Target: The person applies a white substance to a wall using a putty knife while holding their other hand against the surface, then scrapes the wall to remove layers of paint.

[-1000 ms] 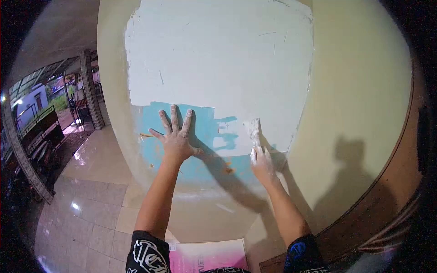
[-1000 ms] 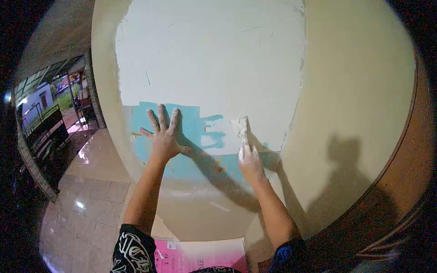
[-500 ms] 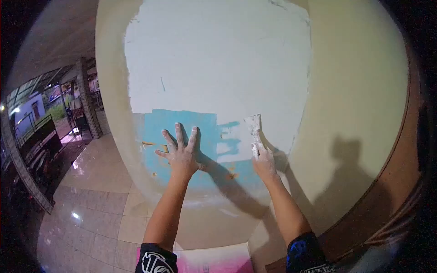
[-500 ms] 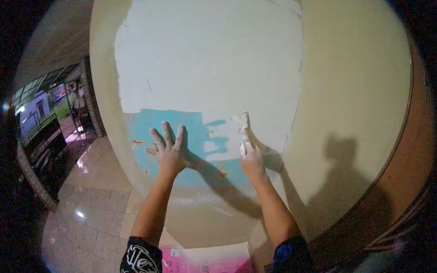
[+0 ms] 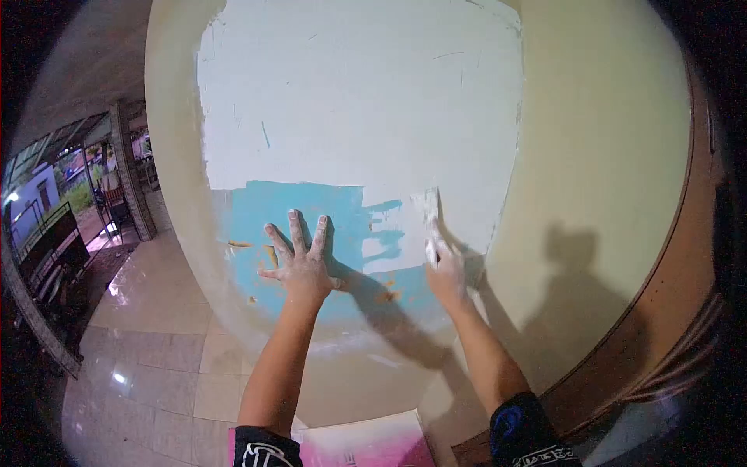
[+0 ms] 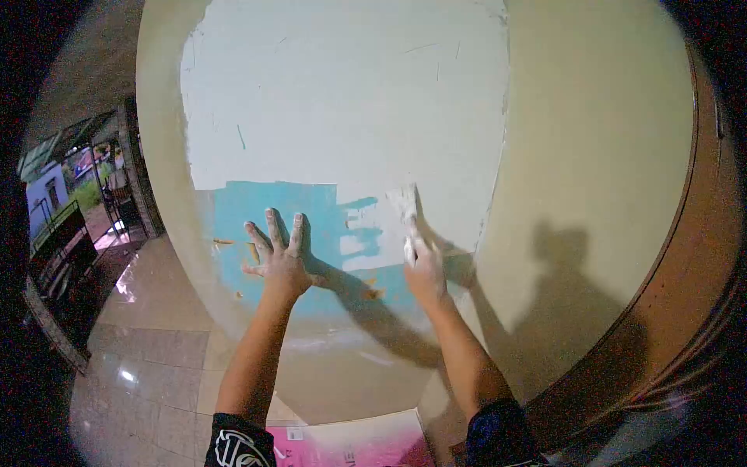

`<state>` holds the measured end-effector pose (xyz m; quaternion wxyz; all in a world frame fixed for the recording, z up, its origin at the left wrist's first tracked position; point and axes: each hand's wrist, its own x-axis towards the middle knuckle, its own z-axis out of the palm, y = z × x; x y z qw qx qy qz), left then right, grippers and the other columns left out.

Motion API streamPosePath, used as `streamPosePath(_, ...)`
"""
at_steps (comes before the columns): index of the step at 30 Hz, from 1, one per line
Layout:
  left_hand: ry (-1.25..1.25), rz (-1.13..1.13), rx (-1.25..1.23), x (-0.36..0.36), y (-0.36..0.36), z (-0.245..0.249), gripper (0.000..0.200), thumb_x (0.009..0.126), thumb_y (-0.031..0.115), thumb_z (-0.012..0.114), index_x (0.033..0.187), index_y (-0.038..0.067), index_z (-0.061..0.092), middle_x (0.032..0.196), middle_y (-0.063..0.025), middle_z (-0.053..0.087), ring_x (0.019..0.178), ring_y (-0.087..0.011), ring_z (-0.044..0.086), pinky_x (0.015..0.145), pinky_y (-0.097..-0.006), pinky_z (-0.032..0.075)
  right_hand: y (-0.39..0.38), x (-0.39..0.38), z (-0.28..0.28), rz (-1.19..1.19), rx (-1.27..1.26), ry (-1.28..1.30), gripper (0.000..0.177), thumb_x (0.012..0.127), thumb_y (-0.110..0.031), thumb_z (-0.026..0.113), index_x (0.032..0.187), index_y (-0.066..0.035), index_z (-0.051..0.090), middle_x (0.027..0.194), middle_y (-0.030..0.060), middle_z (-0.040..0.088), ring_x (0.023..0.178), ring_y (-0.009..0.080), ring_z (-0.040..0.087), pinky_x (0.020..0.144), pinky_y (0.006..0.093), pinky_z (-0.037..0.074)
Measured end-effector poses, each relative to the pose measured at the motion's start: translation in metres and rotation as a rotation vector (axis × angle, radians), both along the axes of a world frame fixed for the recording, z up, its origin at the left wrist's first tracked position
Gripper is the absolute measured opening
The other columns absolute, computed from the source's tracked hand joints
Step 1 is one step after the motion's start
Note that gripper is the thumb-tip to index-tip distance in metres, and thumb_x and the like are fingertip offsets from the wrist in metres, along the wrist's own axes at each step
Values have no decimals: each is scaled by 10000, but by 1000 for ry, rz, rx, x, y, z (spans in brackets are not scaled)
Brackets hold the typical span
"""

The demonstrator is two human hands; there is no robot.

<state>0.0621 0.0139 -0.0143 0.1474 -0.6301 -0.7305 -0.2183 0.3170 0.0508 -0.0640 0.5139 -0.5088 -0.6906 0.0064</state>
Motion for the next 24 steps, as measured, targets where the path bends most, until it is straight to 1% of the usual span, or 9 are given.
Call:
streamPosePath(4, 17, -35, 67, -4, 3, -7, 1408, 412, 470, 964, 1559, 430, 148, 1653, -133, -114, 1441, -555, -159, 812, -921, 189, 6, 8, -81, 68, 247, -14, 509, 963, -114, 524, 1465, -91, 445, 1131, 306, 619, 1008, 460, 618, 871, 494, 494)
streamPosePath(5, 42, -12, 75, -3, 6, -9, 1411, 409, 453, 966, 1558, 429, 148, 1653, -136, -111, 1439, -566, -143, 808, -923, 194, 11, 14, -90, -4, 96, -57, 525, 961, -106, 523, 1478, -110, 432, 1095, 301, 634, 971, 450, 636, 864, 486, 499)
streamPosePath(10, 32, -14, 104, -2, 3, -9, 1405, 413, 420, 972, 1556, 428, 155, 1652, -147, -100, 1431, -578, -149, 810, -921, 206, 7, 1, -11, 30, 42, 28, 501, 959, -119, 533, 1454, -96, 455, 1026, 308, 634, 913, 458, 629, 809, 479, 506)
streamPosePath(12, -24, 5, 68, 1, -1, -3, 1250, 536, 332, 941, 1525, 502, 196, 1664, -51, -83, 1472, -508, -94, 860, -906, 230, 11, 2, 3, -22, 44, 113, 272, 960, -159, 563, 1173, -7, 639, 836, 254, 644, 762, 420, 635, 662, 428, 484)
streamPosePath(14, 0, 29, 64, 2, 2, -6, 1236, 551, 307, 934, 1525, 501, 198, 1664, -51, -84, 1472, -509, -95, 860, -908, 229, 5, 5, -18, -8, -21, 83, 322, 958, -149, 571, 1255, -32, 611, 954, 272, 652, 851, 398, 663, 721, 410, 506)
streamPosePath(17, 80, -83, 318, -12, 23, -31, 1373, 425, 329, 982, 1565, 342, 216, 1638, -223, -74, 1410, -618, -146, 933, -878, 146, 6, 8, -89, 69, 105, 59, 476, 956, -100, 561, 1427, -112, 499, 1208, 286, 599, 1047, 376, 652, 879, 372, 508)
streamPosePath(20, 40, -60, 216, -4, 11, -19, 1339, 467, 302, 972, 1568, 329, 210, 1635, -232, -76, 1404, -626, -149, 949, -872, 127, 13, 8, -75, 85, 260, -37, 583, 954, -103, 540, 1510, -85, 365, 1207, 300, 593, 1026, 472, 612, 844, 482, 508)
streamPosePath(22, -6, -52, 117, 2, 0, -6, 1318, 488, 282, 965, 1570, 309, 213, 1631, -242, -83, 1399, -635, -148, 956, -868, 123, 5, 3, -30, 43, 92, 44, 508, 961, -147, 545, 1457, -89, 452, 1122, 288, 632, 977, 455, 632, 821, 487, 509)
streamPosePath(24, -8, 23, 93, 3, 1, -7, 1319, 465, 388, 963, 1530, 485, 192, 1662, -74, -89, 1458, -537, -102, 862, -908, 216, -6, 2, 12, -38, -159, 31, 421, 962, -205, 555, 1369, -97, 553, 1000, 271, 665, 894, 433, 651, 778, 485, 512)
